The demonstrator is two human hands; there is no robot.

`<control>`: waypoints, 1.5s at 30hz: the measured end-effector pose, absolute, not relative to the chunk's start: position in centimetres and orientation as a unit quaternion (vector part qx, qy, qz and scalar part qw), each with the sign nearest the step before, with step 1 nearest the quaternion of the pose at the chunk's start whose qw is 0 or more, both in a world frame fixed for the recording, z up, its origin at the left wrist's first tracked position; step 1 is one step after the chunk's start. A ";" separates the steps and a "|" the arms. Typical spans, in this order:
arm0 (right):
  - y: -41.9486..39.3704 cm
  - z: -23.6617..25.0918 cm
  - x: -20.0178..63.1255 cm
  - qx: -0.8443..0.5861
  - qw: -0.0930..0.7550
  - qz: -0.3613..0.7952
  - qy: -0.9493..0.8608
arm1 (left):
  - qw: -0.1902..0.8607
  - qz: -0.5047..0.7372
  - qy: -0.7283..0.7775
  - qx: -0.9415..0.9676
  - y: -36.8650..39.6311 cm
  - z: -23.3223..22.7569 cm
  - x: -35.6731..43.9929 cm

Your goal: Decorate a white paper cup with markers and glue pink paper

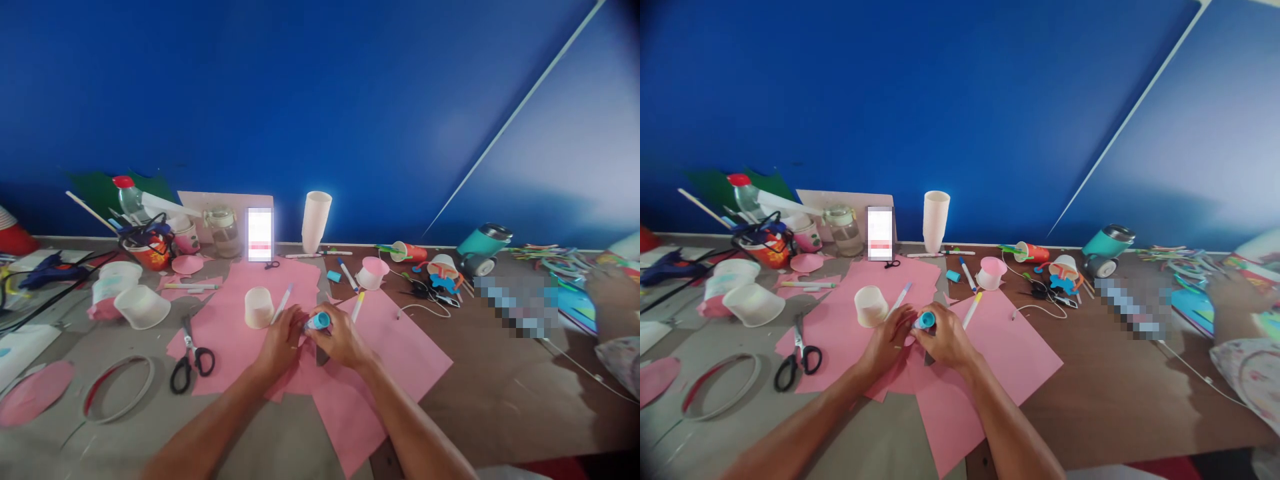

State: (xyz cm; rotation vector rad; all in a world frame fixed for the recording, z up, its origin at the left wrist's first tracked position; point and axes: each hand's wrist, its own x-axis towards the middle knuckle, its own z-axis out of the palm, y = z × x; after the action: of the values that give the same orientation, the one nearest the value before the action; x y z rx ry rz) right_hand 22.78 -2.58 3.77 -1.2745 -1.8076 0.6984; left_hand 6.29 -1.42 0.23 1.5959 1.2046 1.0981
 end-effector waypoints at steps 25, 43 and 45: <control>-3.1 5.1 23.2 -0.484 0.369 0.343 -0.715 | 0.292 0.354 0.491 0.740 -0.5 0.1 5.7; -3.4 4.5 22.0 -0.483 0.337 0.279 -0.759 | 0.372 0.356 0.485 0.706 -0.5 0.8 5.8; -3.4 4.5 21.9 -0.496 0.311 0.283 -0.760 | 0.372 0.354 0.472 0.717 -0.4 0.9 5.8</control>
State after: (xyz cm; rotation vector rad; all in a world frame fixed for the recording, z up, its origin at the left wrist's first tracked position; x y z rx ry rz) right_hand 21.88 -3.38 4.50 -1.3088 -2.0069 0.7479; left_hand 5.76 -0.38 0.87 1.8380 1.2096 0.9080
